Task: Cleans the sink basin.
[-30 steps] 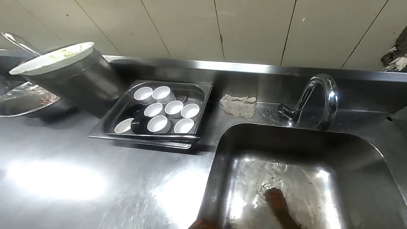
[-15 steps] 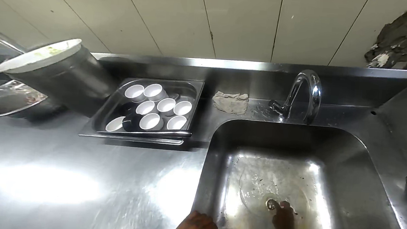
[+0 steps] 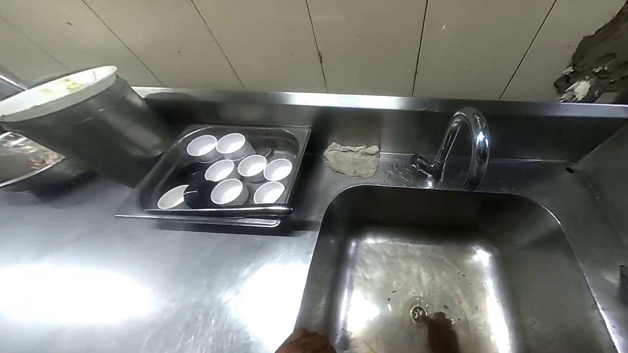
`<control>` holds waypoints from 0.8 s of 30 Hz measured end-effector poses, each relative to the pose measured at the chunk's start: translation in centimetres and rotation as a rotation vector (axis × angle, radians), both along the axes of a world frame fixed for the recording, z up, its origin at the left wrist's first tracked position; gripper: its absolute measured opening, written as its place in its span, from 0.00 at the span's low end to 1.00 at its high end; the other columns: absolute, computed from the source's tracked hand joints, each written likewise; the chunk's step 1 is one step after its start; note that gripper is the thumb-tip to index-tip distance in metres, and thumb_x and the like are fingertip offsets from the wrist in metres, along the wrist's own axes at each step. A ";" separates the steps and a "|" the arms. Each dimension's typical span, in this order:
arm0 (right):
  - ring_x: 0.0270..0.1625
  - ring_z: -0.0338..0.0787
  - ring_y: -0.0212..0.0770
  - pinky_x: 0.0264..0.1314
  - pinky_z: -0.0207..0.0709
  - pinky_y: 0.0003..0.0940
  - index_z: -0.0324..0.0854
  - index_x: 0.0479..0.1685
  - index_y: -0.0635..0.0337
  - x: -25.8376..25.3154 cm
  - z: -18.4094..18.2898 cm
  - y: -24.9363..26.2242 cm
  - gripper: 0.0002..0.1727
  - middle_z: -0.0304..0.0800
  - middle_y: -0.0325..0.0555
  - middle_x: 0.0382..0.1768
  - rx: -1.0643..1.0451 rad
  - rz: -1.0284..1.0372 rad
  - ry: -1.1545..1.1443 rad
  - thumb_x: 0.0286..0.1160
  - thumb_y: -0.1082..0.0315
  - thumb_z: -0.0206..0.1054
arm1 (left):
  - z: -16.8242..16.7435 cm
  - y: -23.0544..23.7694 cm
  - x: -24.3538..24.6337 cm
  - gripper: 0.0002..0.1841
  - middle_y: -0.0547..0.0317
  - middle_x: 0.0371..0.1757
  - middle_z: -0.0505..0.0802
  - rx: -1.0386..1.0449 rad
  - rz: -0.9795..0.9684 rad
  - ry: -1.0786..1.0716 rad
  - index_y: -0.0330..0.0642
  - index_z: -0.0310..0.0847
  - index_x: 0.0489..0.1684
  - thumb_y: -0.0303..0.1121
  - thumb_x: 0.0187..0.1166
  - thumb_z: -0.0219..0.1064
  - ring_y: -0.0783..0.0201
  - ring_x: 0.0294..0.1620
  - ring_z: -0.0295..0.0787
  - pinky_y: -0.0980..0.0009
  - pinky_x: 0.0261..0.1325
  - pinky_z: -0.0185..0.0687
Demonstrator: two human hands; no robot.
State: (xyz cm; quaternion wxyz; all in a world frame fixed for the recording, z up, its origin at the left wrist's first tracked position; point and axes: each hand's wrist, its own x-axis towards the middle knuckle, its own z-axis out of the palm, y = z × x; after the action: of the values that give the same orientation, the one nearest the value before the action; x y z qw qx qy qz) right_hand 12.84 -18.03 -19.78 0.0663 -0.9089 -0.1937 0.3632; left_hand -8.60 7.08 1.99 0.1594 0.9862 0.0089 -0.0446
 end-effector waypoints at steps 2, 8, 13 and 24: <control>0.82 0.70 0.70 0.72 0.74 0.65 0.79 0.79 0.45 1.1 1.0 1.2 0.27 0.63 0.68 0.85 -0.035 -0.036 0.016 0.79 0.69 0.61 | -0.2 0.0 0.0 0.18 0.55 0.38 0.97 0.005 0.000 -0.017 0.47 0.92 0.36 0.49 0.82 0.62 0.54 0.44 0.95 0.54 0.56 0.83; 0.85 0.65 0.71 0.78 0.70 0.65 0.79 0.74 0.64 3.6 1.9 2.1 0.25 0.62 0.72 0.84 -0.015 0.034 0.057 0.79 0.65 0.65 | -0.1 -0.1 0.0 0.18 0.54 0.38 0.97 -0.017 0.005 -0.015 0.46 0.92 0.36 0.48 0.82 0.62 0.53 0.44 0.94 0.54 0.56 0.83; 0.89 0.64 0.59 0.92 0.54 0.49 0.67 0.87 0.62 8.4 -0.3 0.0 0.38 0.66 0.61 0.86 0.246 -0.001 -0.042 0.68 0.77 0.66 | -0.4 -0.1 -0.1 0.18 0.56 0.37 0.97 0.009 0.003 -0.042 0.47 0.93 0.35 0.49 0.81 0.62 0.55 0.42 0.94 0.55 0.53 0.83; 0.82 0.75 0.54 0.86 0.65 0.47 0.81 0.74 0.60 5.4 1.6 5.3 0.25 0.78 0.56 0.78 0.311 -0.059 0.029 0.77 0.76 0.60 | -0.6 -0.1 -0.1 0.19 0.57 0.35 0.96 0.035 0.000 -0.038 0.48 0.92 0.34 0.51 0.81 0.61 0.56 0.41 0.94 0.56 0.55 0.83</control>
State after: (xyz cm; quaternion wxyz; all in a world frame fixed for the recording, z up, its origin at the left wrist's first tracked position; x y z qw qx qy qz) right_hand 18.26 -12.77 -18.16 0.2197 -0.8876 -0.2200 0.3399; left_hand -8.69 6.94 1.40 0.1425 0.9894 0.0068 -0.0255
